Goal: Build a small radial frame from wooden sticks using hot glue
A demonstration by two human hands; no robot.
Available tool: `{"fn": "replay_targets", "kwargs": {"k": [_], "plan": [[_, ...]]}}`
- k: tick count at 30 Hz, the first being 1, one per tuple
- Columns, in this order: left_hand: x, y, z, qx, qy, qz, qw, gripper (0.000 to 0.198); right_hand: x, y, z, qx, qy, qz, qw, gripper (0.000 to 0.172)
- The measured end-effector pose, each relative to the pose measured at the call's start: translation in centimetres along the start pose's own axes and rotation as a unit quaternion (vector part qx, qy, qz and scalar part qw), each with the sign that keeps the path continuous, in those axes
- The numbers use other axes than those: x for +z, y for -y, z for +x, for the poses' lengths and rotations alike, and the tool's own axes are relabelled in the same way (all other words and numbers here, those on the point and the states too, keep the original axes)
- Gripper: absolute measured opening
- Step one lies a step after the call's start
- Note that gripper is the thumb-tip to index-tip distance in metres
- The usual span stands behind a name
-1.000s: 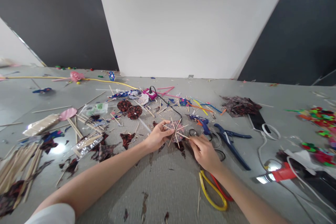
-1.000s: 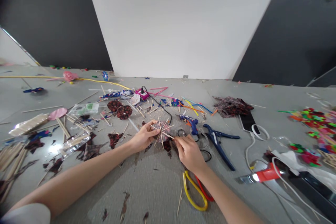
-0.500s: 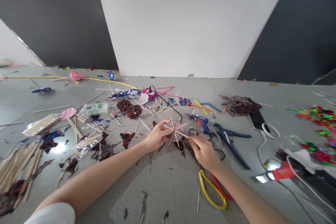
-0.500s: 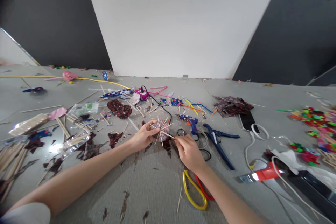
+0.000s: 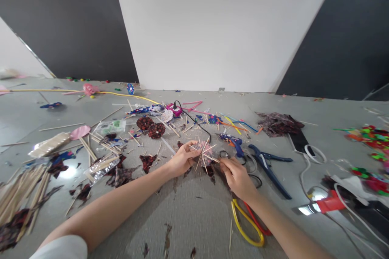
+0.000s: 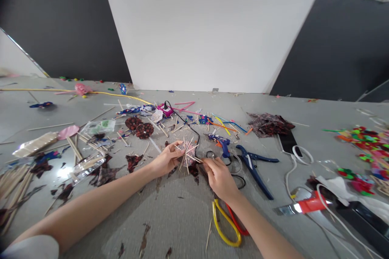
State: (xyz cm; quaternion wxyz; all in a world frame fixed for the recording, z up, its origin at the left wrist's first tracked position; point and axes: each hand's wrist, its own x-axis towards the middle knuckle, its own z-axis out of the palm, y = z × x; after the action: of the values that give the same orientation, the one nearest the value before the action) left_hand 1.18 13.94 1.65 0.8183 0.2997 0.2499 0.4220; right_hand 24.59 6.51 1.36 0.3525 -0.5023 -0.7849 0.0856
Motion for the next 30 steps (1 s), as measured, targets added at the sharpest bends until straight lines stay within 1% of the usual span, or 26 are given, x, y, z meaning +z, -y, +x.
{"fn": "replay_targets", "kwargs": {"k": [5, 10, 16, 19, 24, 27, 30], "plan": [[-0.2, 0.0, 0.1, 0.0, -0.008, 0.0, 1.0, 0.051, -0.2, 0.2, 0.1, 0.002, -0.001, 0.006, 1.0, 0.025], [-0.4, 0.3, 0.2, 0.002, 0.003, -0.002, 1.0, 0.051, -0.1, -0.2, -0.1, 0.018, 0.006, 0.022, 1.0, 0.024], [-0.5, 0.3, 0.1, -0.001, 0.001, -0.002, 1.0, 0.051, 0.0, -0.3, 0.0, 0.007, 0.02, 0.01, 1.0, 0.024], [-0.5, 0.3, 0.1, -0.006, 0.002, 0.0, 1.0, 0.05, 0.1, -0.5, -0.1, 0.005, 0.017, 0.007, 1.0, 0.028], [-0.5, 0.2, 0.1, -0.009, 0.005, -0.001, 1.0, 0.048, 0.2, -0.7, -0.2, -0.012, 0.012, 0.001, 1.0, 0.041], [-0.5, 0.2, 0.1, -0.014, 0.011, -0.004, 1.0, 0.046, 0.2, -0.8, -0.2, -0.023, 0.001, 0.003, 1.0, 0.042], [-0.5, 0.2, 0.2, -0.016, 0.012, -0.009, 1.0, 0.046, 0.3, -0.9, -0.2, -0.026, -0.01, 0.004, 1.0, 0.039]]}}
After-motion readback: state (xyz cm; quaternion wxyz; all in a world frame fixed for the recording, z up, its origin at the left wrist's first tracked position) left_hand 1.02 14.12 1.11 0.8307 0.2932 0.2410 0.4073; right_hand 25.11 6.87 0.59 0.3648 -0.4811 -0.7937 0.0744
